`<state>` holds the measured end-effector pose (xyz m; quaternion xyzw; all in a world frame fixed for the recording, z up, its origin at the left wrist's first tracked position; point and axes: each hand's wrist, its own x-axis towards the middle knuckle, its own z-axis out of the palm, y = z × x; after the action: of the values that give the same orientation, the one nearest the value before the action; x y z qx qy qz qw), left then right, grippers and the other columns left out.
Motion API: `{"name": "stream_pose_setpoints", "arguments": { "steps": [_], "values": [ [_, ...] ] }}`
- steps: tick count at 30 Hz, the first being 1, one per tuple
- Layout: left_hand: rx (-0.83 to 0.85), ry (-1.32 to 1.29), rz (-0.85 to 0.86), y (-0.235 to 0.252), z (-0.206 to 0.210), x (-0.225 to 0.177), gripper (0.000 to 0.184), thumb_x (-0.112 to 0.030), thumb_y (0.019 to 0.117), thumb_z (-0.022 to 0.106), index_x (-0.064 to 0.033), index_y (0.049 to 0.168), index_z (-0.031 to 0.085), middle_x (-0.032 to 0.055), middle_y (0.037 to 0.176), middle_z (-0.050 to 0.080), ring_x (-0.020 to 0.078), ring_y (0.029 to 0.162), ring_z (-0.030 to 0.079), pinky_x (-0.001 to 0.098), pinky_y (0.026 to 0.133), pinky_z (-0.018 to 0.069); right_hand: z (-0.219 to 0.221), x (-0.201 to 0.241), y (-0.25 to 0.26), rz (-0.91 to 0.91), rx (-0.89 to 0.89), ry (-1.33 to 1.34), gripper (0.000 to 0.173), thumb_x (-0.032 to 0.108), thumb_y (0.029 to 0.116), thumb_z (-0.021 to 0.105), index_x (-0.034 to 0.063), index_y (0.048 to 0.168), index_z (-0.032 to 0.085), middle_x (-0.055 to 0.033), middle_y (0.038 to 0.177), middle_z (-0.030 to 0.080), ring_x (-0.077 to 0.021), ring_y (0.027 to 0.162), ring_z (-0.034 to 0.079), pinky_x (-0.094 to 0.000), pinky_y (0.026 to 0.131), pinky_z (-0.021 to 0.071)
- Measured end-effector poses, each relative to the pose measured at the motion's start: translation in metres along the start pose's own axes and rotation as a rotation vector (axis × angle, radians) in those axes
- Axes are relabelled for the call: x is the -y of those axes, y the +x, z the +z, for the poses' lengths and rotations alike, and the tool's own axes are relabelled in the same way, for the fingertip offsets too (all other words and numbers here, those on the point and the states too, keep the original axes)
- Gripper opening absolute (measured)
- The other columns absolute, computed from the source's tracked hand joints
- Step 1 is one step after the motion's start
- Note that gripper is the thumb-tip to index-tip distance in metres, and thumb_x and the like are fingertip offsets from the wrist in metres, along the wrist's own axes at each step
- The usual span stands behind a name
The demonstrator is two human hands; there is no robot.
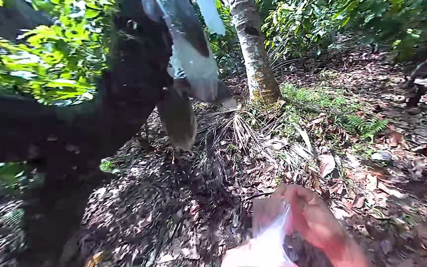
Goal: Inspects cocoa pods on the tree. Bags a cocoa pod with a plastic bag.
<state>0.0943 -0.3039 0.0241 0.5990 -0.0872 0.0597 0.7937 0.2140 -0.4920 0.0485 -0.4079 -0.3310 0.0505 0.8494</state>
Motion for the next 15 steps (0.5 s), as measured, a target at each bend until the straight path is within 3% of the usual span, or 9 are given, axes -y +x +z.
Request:
{"name": "stream_pose_setpoints", "arguments": {
  "steps": [2,4,6,8,9,10,11,13,15],
  "values": [
    [-0.023,0.000,0.108,-0.009,-0.008,-0.002,0.025,-0.049,0.0978,0.061,-0.0338,0.104,0.079,-0.0168,0.095,0.076,-0.0075,0.086,0.068,0.0165,0.079,0.0569,0.015,-0.001,0.011,0.139,0.174,0.238,0.020,0.032,0.1019,0.062,0.0203,0.102,0.078,0.0053,0.098,0.075,-0.0037,0.087,0.071,-0.0245,0.078,0.0607],
    [-0.072,0.001,0.192,-0.019,-0.014,-0.010,0.032,-0.051,0.1012,0.054,-0.0320,0.107,0.079,-0.0159,0.098,0.076,-0.0074,0.090,0.068,0.0167,0.083,0.0564,0.034,-0.005,0.028,0.202,0.359,0.340,0.022,0.033,0.1046,0.057,0.0195,0.103,0.075,0.0067,0.087,0.073,0.0004,0.076,0.069,-0.0183,0.069,0.0584],
    [-0.277,0.049,0.191,-0.036,-0.009,-0.024,0.030,-0.050,0.1015,0.053,-0.0328,0.105,0.077,-0.0168,0.098,0.076,-0.0073,0.092,0.068,0.0170,0.085,0.0560,0.052,-0.010,0.045,0.182,0.495,0.350,0.021,0.030,0.1050,0.056,0.0188,0.102,0.075,0.0086,0.084,0.072,0.0032,0.073,0.067,-0.0148,0.067,0.0558],
    [-0.519,0.115,0.182,-0.051,-0.002,-0.037,0.028,-0.038,0.1079,0.045,-0.0302,0.102,0.072,-0.0170,0.096,0.075,-0.0062,0.092,0.068,0.0195,0.086,0.0567,0.075,-0.017,0.057,0.159,0.547,0.303,0.018,0.028,0.1038,0.059,0.0183,0.100,0.074,0.0101,0.082,0.071,0.0049,0.071,0.065,-0.0132,0.065,0.0546],
    [-0.595,0.116,0.202,-0.057,-0.003,-0.039,0.027,-0.041,0.1069,0.047,-0.0298,0.104,0.071,-0.0168,0.098,0.075,-0.0051,0.094,0.069,0.0207,0.086,0.0572,0.087,-0.021,0.060,0.136,0.544,0.252,0.017,0.028,0.1031,0.060,0.0184,0.099,0.073,0.0113,0.081,0.070,0.0061,0.070,0.064,-0.0120,0.064,0.0541],
    [-0.627,0.110,0.226,-0.064,-0.008,-0.040,0.028,-0.051,0.0997,0.055,-0.0313,0.108,0.073,-0.0167,0.102,0.076,-0.0046,0.096,0.069,0.0211,0.088,0.0575,0.098,-0.028,0.061,0.091,0.526,0.178,0.015,0.026,0.1031,0.061,0.0185,0.098,0.073,0.0124,0.080,0.069,0.0073,0.069,0.062,-0.0109,0.064,0.0529],
    [-0.656,0.080,0.261,-0.070,-0.013,-0.040,0.029,-0.052,0.0924,0.066,-0.0299,0.109,0.074,-0.0143,0.102,0.076,-0.0026,0.095,0.070,0.0219,0.086,0.0588,0.108,-0.036,0.060,0.033,0.503,0.098,0.014,0.024,0.1033,0.060,0.0182,0.099,0.072,0.0128,0.081,0.068,0.0078,0.069,0.061,-0.0103,0.064,0.0522],
    [-0.713,-0.040,0.362,-0.076,-0.025,-0.042,0.017,-0.028,0.0833,0.080,-0.0258,0.101,0.078,-0.0085,0.095,0.077,0.0004,0.088,0.072,0.0216,0.079,0.0601,0.121,-0.054,0.052,-0.046,0.466,0.000,0.011,0.021,0.1040,0.059,0.0178,0.100,0.070,0.0124,0.082,0.068,0.0072,0.071,0.061,-0.0110,0.065,0.0529],
    [-0.664,-0.141,0.435,-0.082,-0.044,-0.050,0.015,-0.026,0.0847,0.079,-0.0258,0.100,0.077,-0.0069,0.095,0.076,0.0019,0.088,0.071,0.0228,0.079,0.0592,0.135,-0.064,0.042,-0.013,0.474,-0.004,0.012,0.023,0.1047,0.058,0.0201,0.103,0.069,0.0127,0.087,0.069,0.0061,0.076,0.064,-0.0128,0.070,0.0557]
  ]
}}
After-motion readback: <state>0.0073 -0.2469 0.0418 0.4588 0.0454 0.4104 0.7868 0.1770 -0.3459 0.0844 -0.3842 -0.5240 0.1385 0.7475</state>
